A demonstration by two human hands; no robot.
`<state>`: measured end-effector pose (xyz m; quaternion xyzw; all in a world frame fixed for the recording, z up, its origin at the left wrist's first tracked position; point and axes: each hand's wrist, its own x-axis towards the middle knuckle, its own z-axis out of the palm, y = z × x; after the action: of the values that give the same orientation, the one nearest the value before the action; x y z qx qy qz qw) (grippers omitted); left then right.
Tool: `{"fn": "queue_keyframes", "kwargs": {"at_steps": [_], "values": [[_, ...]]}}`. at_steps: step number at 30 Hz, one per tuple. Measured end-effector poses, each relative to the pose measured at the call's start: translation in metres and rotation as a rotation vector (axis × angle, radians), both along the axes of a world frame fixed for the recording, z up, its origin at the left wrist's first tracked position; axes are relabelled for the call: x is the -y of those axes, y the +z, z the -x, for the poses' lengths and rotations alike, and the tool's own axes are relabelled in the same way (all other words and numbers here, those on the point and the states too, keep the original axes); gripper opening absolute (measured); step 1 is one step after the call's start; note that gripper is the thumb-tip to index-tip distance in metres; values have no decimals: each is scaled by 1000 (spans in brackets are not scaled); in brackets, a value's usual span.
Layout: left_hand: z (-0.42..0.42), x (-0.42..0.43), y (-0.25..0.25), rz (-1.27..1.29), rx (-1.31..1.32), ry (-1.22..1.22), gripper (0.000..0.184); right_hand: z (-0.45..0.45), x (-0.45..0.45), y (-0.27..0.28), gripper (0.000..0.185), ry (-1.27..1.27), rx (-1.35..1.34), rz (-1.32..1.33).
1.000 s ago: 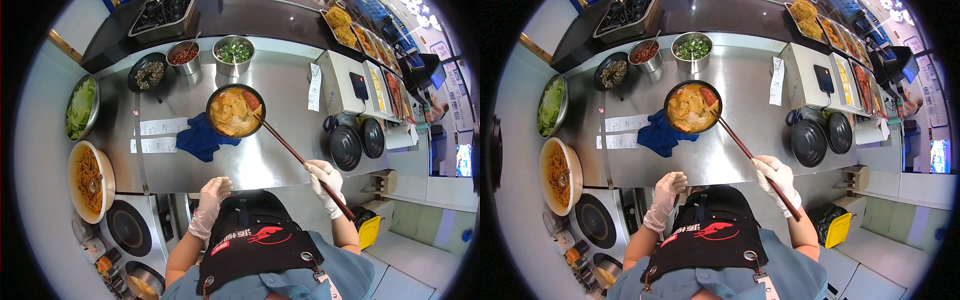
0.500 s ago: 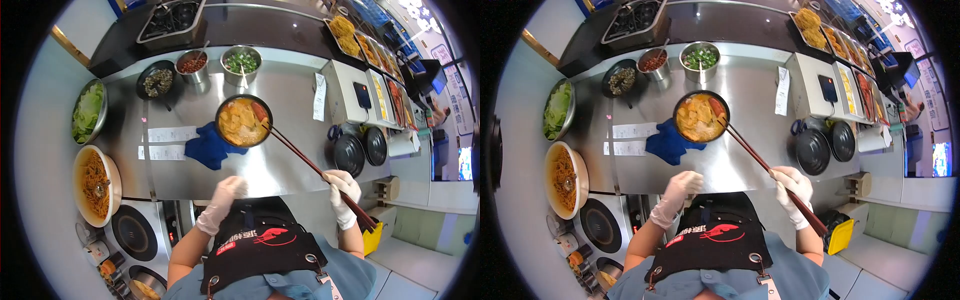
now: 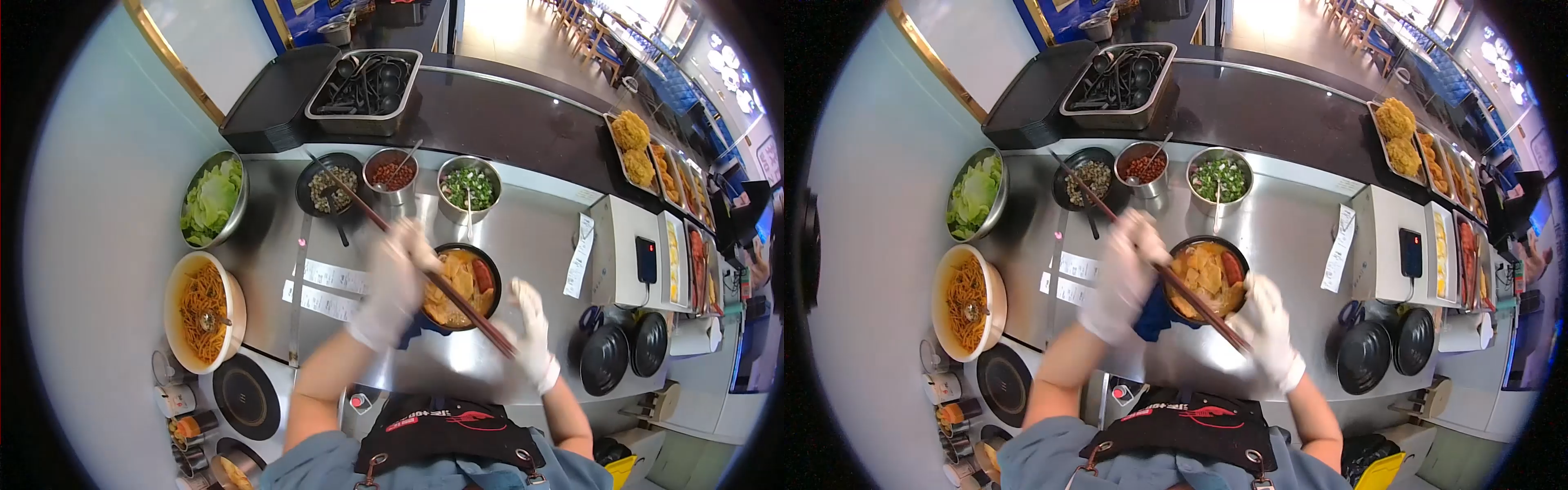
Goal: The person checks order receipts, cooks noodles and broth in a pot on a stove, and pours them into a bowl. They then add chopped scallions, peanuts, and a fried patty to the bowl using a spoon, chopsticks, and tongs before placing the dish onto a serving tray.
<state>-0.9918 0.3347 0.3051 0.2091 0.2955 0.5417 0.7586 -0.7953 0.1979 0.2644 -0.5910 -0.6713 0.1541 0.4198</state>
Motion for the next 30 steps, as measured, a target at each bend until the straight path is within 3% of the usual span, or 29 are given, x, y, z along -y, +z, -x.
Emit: {"fn": "queue_keyframes", "kwargs": {"at_steps": [1, 2, 3, 4, 5, 6, 8, 11, 14, 18, 21, 24, 30], "values": [[25, -48, 14, 217, 23, -12, 23, -11, -28, -16, 65, -70, 130, 10], [55, -91, 18, 41, -197, -26, 22, -20, -61, -21, 69, -66, 230, -83], [73, -134, 17, 8, -541, 149, 18, -26, -89, -25, 64, -4, 315, -29], [99, -178, 8, -101, -718, 198, 18, -25, -114, -26, 57, 30, 381, 69], [130, -229, -7, -199, -1020, 326, 21, -26, -138, -41, 55, 121, 478, -9], [151, -269, -12, -380, -1527, 509, 25, -25, -157, -55, 50, 170, 580, -29], [175, -319, -6, -506, -2345, 566, 29, -27, -186, -91, 42, 200, 724, -124], [189, -367, -24, -506, -2469, 366, 31, -31, -205, -96, 28, 188, 665, -59], [182, -392, -36, -422, -2415, 154, 32, -47, -218, -85, 18, -41, 500, -119], [186, -407, -45, -501, -2524, 209, 27, -56, -232, -82, 12, -108, 100, -104], [195, -418, -53, -479, -2530, 156, 25, -47, -223, -79, 10, -24, 225, -65], [193, -418, -50, -511, -2561, 94, 23, -48, -217, -85, 9, -44, 116, -10], [190, -421, -44, -502, -2631, 62, 21, -47, -213, -91, 13, -6, 168, -66]]}}
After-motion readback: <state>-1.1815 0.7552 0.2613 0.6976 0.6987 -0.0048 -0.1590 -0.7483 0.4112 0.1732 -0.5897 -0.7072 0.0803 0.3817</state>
